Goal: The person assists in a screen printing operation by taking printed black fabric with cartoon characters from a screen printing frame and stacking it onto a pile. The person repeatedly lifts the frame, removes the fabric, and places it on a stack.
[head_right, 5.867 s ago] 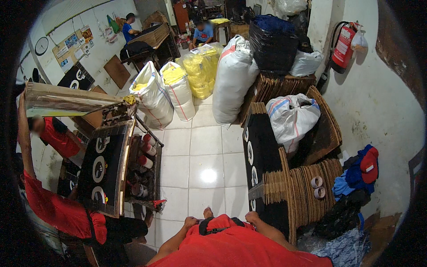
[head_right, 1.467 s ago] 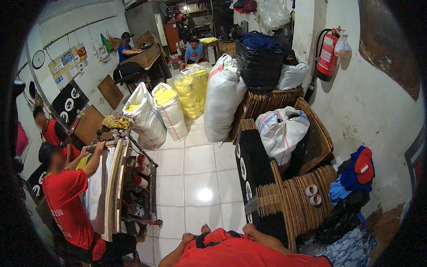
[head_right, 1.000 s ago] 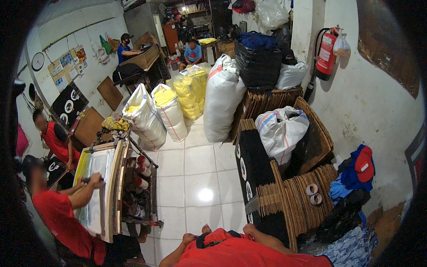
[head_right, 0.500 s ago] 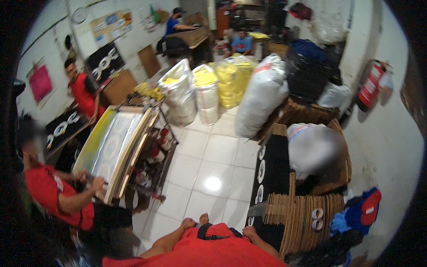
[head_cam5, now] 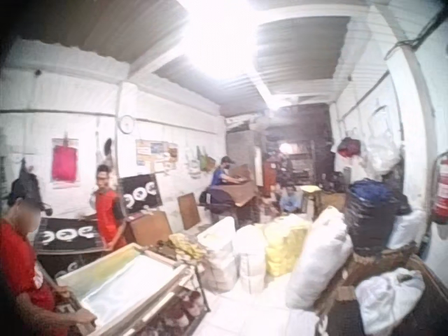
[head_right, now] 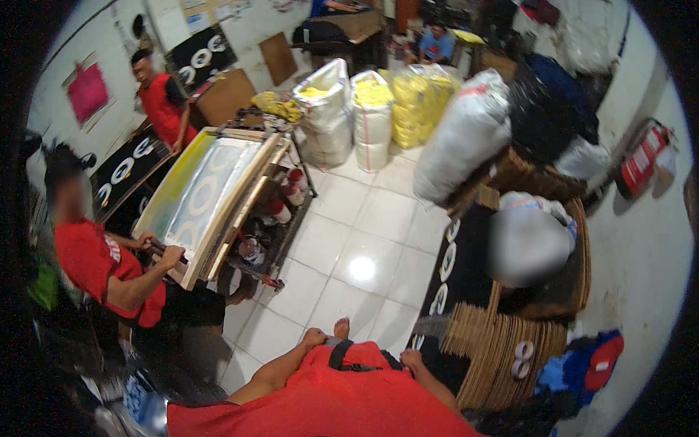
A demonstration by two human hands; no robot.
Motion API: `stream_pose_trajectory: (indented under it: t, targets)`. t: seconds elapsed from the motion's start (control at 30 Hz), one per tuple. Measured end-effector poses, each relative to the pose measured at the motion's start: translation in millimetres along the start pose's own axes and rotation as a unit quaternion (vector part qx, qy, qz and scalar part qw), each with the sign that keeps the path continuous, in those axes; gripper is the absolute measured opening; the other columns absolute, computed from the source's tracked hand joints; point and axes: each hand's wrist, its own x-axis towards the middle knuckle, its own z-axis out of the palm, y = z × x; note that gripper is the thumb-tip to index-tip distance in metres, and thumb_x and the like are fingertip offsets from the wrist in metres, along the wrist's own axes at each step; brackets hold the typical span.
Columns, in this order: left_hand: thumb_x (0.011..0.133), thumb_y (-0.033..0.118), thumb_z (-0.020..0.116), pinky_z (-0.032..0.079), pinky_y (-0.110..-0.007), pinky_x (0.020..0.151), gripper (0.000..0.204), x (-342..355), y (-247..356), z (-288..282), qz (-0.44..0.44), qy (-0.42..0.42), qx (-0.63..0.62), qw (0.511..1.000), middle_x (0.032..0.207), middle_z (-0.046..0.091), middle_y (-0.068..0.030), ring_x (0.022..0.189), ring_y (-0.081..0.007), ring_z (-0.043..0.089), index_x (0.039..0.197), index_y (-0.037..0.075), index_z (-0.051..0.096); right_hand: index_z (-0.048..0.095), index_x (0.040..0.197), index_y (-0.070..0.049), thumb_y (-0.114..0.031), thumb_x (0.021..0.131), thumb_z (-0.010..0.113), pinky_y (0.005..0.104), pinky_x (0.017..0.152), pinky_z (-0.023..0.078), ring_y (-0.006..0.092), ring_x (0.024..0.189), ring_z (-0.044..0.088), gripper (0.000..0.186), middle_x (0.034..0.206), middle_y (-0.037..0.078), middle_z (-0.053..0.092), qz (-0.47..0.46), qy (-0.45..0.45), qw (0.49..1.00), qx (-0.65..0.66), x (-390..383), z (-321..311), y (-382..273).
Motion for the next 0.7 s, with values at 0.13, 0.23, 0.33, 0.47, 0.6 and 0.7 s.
stream_pose_trajectory:
  t: [0.13,0.23,0.33,0.47,0.6,0.7]
  targets:
    - [0.064,0.028,0.065,0.049,-0.035,0.069,0.033,15,-11,5,0.034,0.028,0.021,0.999,0.083,0.065,-0.0187,0.079,-0.0287,0.063,0.082,0.001,0.067,0.069,0.085,-0.009,-0.016,0.072,0.057,0.0293,0.069,0.049,0.0180,0.078,0.063,0.019,0.084,0.008,0.067,0.059,-0.017,0.997,0.054,6,5,0]
    - [0.065,0.028,0.065,0.049,-0.036,0.070,0.032,23,-15,7,0.028,0.014,0.002,1.000,0.081,0.065,-0.0193,0.078,-0.0285,0.064,0.081,0.000,0.067,0.067,0.079,-0.007,-0.027,0.073,0.051,0.0390,0.064,0.050,0.0283,0.070,0.063,0.027,0.073,0.013,0.065,0.109,-0.004,0.968,0.225,2,12,2]
    - [0.065,0.027,0.066,0.049,-0.035,0.066,0.030,26,-17,7,0.042,0.005,0.003,0.999,0.076,0.065,-0.0180,0.072,-0.0273,0.063,0.078,0.000,0.066,0.068,0.082,-0.008,-0.028,0.073,0.051,0.0367,0.071,0.050,0.0275,0.078,0.063,0.027,0.080,0.012,0.066,0.096,0.006,0.985,0.141,-5,15,3]
    - [0.066,0.023,0.067,0.048,-0.033,0.061,0.026,27,-14,6,0.024,-0.009,-0.027,0.999,0.073,0.065,-0.0155,0.065,-0.0236,0.062,0.077,-0.001,0.066,0.068,0.088,-0.009,-0.027,0.072,0.052,0.0348,0.083,0.046,0.0273,0.090,0.061,0.029,0.091,0.013,0.065,0.084,0.015,0.986,0.143,-17,17,4]
    - [0.067,0.022,0.067,0.048,-0.032,0.059,0.026,26,-10,4,0.035,-0.006,-0.021,0.999,0.070,0.065,-0.0135,0.063,-0.0215,0.061,0.078,-0.001,0.065,0.068,0.090,-0.011,-0.018,0.067,0.063,0.0298,0.076,0.049,0.0221,0.083,0.063,0.024,0.087,0.008,0.066,0.075,0.023,0.993,0.091,-17,19,5]
    - [0.068,0.022,0.067,0.048,-0.032,0.059,0.027,23,-9,1,0.031,-0.005,-0.016,0.999,0.070,0.065,-0.0135,0.064,-0.0214,0.061,0.079,-0.002,0.065,0.067,0.090,-0.010,-0.018,0.068,0.062,0.0308,0.075,0.050,0.0224,0.083,0.063,0.024,0.088,0.008,0.066,0.062,0.013,0.994,0.087,-10,20,6]
